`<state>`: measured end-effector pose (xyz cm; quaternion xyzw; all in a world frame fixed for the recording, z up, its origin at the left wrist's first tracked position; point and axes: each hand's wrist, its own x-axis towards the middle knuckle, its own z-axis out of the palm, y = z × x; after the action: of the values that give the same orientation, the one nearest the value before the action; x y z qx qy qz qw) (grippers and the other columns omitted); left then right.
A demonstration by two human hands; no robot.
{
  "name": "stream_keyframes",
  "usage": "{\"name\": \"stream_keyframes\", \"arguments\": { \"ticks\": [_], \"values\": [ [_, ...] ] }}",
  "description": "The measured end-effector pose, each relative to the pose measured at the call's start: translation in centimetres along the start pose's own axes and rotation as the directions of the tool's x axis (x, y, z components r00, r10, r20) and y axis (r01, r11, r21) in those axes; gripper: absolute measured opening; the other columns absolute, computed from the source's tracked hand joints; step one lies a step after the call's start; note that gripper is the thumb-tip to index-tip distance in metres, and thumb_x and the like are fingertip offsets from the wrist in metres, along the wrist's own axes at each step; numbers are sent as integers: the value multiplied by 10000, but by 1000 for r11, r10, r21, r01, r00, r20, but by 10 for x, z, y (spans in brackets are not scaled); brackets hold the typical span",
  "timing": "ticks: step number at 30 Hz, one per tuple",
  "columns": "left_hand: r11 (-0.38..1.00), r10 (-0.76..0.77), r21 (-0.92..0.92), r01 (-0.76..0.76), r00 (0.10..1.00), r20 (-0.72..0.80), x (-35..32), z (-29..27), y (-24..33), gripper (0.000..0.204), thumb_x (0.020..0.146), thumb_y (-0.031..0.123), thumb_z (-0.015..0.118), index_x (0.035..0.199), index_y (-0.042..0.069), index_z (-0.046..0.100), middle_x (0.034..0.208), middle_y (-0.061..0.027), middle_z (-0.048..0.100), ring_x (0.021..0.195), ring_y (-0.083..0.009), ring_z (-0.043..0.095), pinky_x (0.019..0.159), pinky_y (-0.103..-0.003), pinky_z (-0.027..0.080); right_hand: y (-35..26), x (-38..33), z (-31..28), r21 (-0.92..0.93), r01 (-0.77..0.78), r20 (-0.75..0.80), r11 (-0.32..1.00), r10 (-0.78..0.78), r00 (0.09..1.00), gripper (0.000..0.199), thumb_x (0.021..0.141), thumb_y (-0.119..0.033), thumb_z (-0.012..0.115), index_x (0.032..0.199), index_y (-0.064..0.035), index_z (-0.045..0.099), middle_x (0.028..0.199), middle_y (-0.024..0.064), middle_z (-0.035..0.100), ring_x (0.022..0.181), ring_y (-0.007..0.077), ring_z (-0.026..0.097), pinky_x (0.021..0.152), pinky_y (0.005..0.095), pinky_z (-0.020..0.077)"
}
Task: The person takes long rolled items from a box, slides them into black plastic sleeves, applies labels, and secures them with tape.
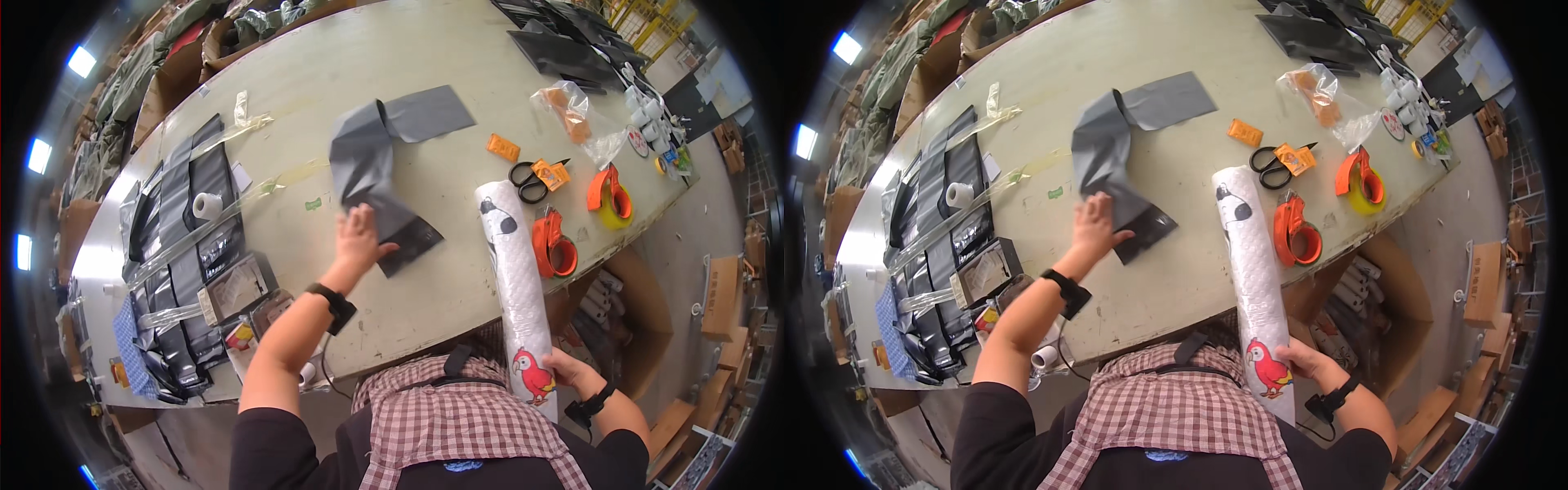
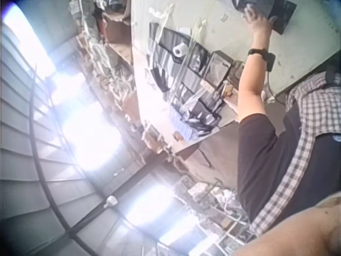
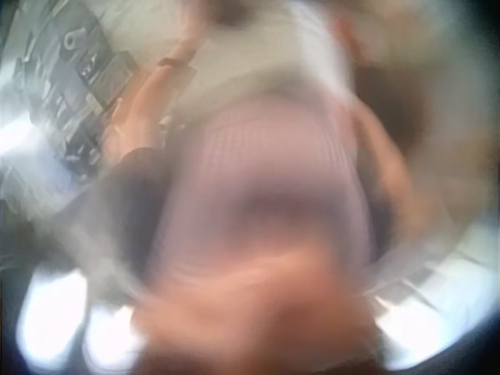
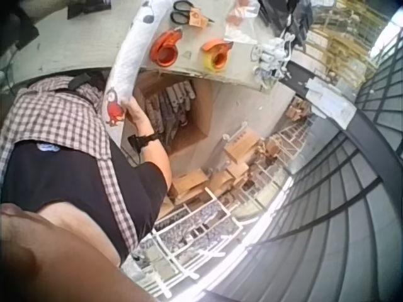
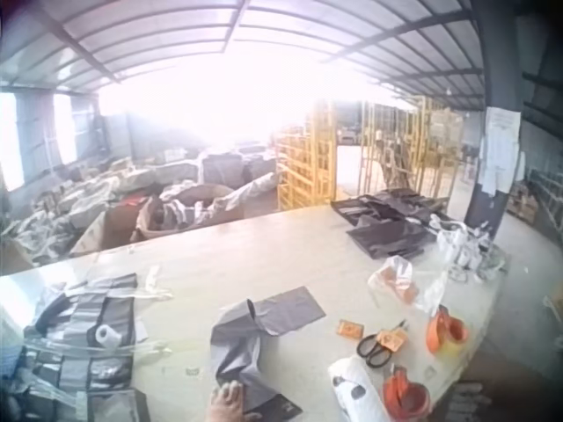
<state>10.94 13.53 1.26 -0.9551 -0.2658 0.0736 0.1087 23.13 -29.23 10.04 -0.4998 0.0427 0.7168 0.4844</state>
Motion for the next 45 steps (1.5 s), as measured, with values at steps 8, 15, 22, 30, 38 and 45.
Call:
{"name": "stream_keyframes", "arguments": {
  "ticks": [8,15,22,30,38,45],
  "values": [
    [891,49,-441,-106,989,-139,13,-11,12,304,658,183,693,914,80,565,913,-74,538,876,-271,549,717,-350,505,6,-9,36,-163,308,90,937,-297,951,987,619,-375,763,1361,-19,218,1305,112,385,1209,198,371,1024,333,267],
    [356,-248,-932,69,968,-23,32,-6,7,181,771,147,628,863,-5,659,718,-142,652,607,-268,617,568,-305,462,12,16,20,-464,62,-24,884,-83,996,928,676,-451,719,1329,17,254,1264,140,421,1182,203,397,1002,328,295],
    [715,-115,-591,-374,770,-628,10,-30,21,107,759,75,599,846,91,657,807,-28,616,743,-233,564,664,-340,462,-12,24,26,-560,150,154,815,-75,985,827,732,-448,669,1321,1,300,1258,125,445,1155,193,438,981,312,333],
    [738,-219,-658,-146,871,-440,13,-28,-4,87,727,159,647,785,103,615,766,-73,599,754,-264,575,632,-368,454,-31,24,58,-289,-21,277,957,105,955,794,750,-406,656,1327,8,302,1260,115,443,1147,168,437,978,293,336],
    [865,-114,-443,-234,768,-630,-14,-27,-11,133,698,51,592,823,72,552,703,-68,551,773,-289,547,635,-400,448,-28,34,42,-53,-129,211,990,137,968,641,800,-390,582,1266,13,403,1187,152,523,1073,217,524,948,330,390],
    [472,-485,-822,320,872,61,-2,7,-15,181,781,75,486,844,-76,563,801,-265,605,779,-425,576,688,-447,451,-42,60,59,163,-212,215,964,175,961,610,798,-419,568,1228,-3,447,1127,177,562,953,244,593,869,353,465]
  ]
}}
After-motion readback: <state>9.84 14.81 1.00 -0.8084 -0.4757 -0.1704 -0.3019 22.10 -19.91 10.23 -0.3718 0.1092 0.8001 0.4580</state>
